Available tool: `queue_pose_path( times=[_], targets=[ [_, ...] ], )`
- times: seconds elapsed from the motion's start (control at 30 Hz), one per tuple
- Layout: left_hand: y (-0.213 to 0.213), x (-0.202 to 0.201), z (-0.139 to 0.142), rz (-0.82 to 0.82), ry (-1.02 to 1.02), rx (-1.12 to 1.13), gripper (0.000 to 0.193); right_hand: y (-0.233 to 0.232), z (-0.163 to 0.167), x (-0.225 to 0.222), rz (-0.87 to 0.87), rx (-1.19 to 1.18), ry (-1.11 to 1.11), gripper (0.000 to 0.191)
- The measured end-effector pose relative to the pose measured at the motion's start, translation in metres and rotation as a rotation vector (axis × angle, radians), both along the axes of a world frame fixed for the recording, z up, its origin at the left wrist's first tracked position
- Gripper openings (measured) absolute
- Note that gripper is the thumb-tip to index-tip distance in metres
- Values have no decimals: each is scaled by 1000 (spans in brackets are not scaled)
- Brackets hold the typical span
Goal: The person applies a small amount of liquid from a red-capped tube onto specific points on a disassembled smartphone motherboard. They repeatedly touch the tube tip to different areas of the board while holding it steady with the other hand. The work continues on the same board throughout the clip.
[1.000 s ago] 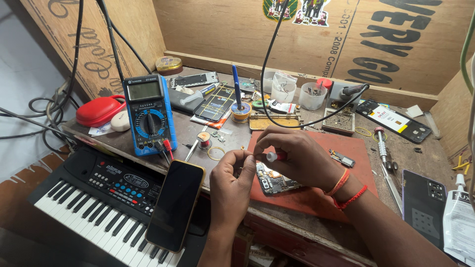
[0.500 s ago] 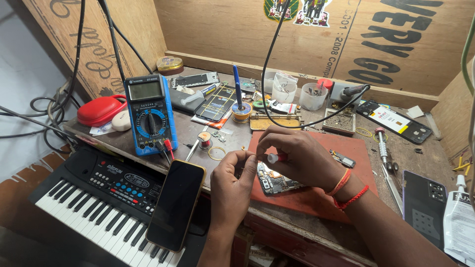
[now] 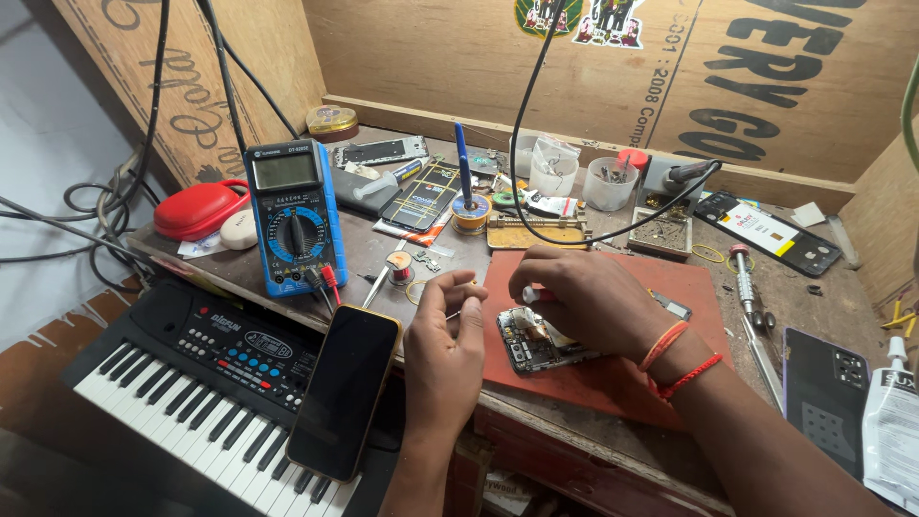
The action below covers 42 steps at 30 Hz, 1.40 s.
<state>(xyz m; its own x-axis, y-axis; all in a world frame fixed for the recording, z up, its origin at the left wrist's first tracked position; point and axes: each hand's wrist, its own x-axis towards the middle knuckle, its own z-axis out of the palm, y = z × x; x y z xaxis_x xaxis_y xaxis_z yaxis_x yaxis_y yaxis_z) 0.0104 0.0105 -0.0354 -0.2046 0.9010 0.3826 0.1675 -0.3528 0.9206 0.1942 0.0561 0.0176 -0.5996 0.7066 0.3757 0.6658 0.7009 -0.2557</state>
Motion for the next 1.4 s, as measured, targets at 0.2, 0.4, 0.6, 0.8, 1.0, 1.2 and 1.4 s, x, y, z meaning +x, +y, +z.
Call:
queue_pose_path(
  times=[0.2,0.4,0.6,0.8,1.0,1.2,1.4],
  targets=[
    [-4,11,1,68,254,0,43,3,-6,-8,28,7,14,15],
    [-6,20,-2,162,418,176,54,3,-13,-13,31,8,-9,11],
    [-6,23,-4,157,405,121,57,5,-13,-13,-9,-40,17,12],
    [-7,22,-5,160,415,99,58,6,-12,-15,-65,-100,59,12],
    [-8,21,-7,163,425,186,59,9,-13,-16,-97,-182,118,14],
    [-8,23,-6,175,423,175,60,9,-12,-14,-140,-223,126,14],
    [-10,25,-4,176,412,202,59,9,-11,-14,-92,-176,216,13]
  ],
)
